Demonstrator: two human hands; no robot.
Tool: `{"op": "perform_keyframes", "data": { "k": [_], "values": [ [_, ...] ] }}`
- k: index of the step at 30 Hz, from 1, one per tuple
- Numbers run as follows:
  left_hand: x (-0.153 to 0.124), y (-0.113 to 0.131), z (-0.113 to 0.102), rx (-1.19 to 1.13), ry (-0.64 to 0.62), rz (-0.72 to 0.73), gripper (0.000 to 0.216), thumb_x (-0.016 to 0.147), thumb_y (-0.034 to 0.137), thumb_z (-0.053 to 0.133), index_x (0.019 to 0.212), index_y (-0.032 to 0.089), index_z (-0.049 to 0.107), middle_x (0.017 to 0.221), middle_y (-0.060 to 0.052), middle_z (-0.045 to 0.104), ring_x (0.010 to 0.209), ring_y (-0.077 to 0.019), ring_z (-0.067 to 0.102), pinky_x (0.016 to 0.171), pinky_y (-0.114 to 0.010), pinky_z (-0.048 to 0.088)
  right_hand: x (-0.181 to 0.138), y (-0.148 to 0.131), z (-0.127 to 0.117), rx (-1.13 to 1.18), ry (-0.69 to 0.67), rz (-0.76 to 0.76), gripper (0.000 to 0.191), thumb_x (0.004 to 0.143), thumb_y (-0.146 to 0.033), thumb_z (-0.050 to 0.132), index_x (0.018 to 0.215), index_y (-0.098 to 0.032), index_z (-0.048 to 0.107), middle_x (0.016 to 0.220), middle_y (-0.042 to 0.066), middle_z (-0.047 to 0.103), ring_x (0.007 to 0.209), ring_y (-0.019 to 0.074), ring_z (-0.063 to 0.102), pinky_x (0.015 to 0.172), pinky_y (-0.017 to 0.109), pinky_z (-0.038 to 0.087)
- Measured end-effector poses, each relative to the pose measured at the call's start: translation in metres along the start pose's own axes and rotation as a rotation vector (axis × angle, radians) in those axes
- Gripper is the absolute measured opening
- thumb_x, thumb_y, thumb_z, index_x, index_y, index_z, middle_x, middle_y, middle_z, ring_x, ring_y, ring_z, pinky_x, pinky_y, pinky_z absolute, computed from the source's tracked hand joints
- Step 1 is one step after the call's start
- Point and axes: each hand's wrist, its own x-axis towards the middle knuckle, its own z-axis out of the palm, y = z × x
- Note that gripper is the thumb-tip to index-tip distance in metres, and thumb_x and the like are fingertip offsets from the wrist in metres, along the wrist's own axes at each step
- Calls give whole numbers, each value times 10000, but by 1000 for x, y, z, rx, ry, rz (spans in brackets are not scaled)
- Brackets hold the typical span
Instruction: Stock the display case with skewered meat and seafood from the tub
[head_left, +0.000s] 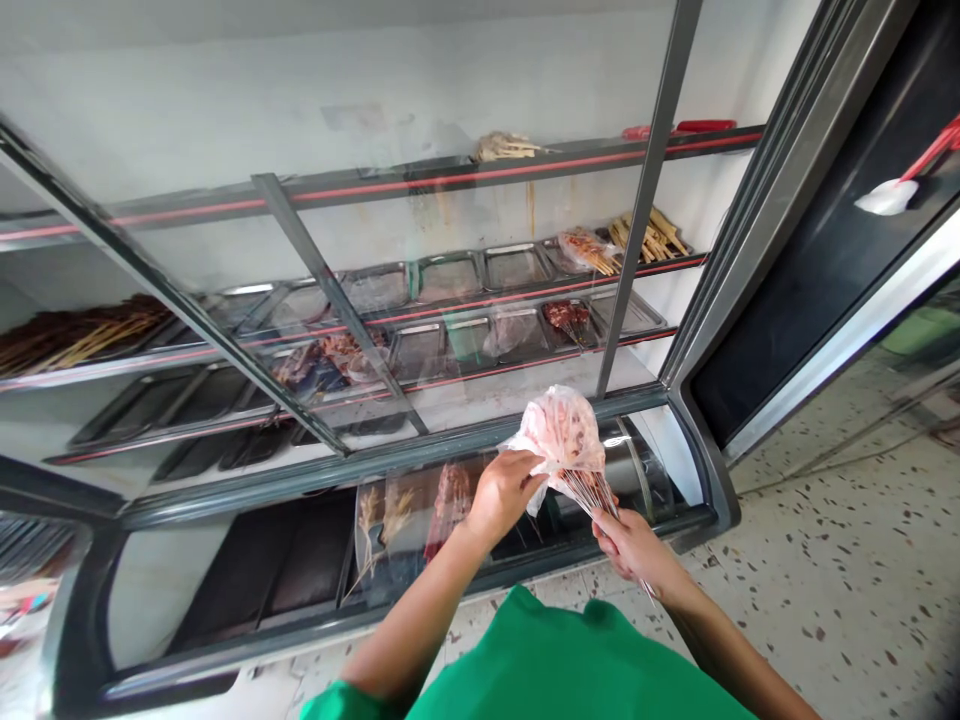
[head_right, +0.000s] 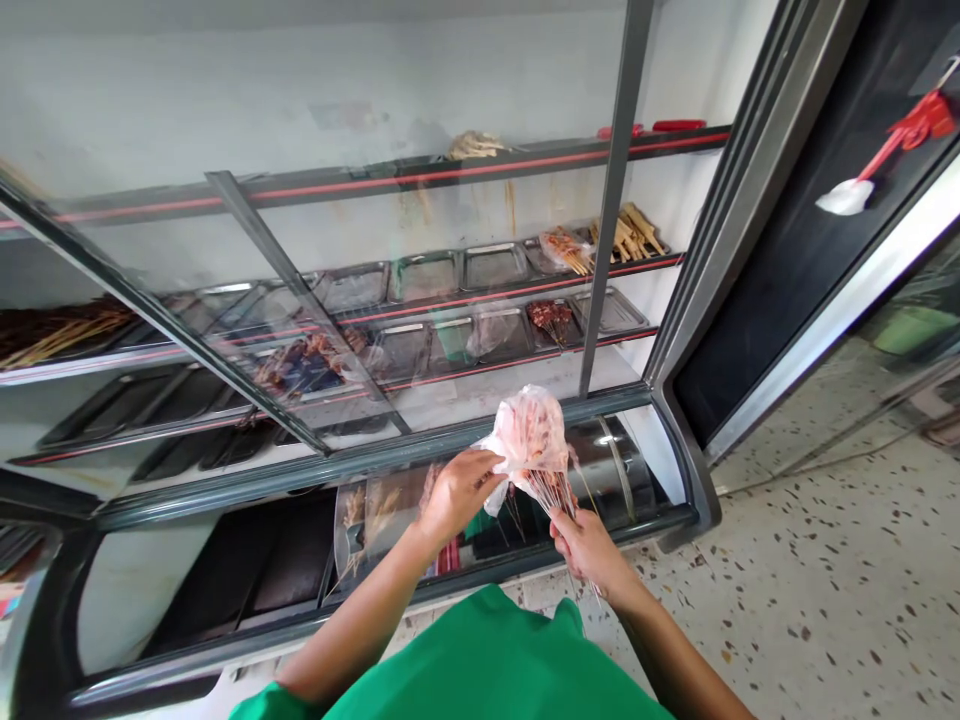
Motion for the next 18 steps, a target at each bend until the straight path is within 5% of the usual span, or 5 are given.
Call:
{"op": "perform_keyframes", "data": {
  "k": [8, 14, 18],
  "values": [
    [9, 15, 14, 270, -230, -36, 213, 925, 121, 502, 1003, 119, 699, 854, -86, 701, 843, -213, 647, 822, -339, 530, -9, -5, 5, -28, 0, 3, 466, 791, -636, 571, 667, -199, 468, 447, -100, 356, 301, 29, 245, 324, 196, 153],
    [24, 29, 9, 440, -621, -68, 244, 935, 115, 446, 958, 94, 688, 947, -141, 692, 955, -255, 646, 848, -361, 521, -10, -7, 7, -67, 8, 6, 421, 850, -559, 543, 646, -200, 461, 428, -99, 353, 289, 27, 213, 325, 207, 122],
    [31, 32, 14, 493, -731, -78, 213, 850, 21, 491, 922, 41, 690, 900, -211, 690, 892, -293, 676, 772, -385, 541, -11, -6, 10, -55, 15, 11, 400, 867, -511, 534, 629, -203, 446, 407, -103, 333, 294, 29, 208, 331, 199, 131]
  ]
}}
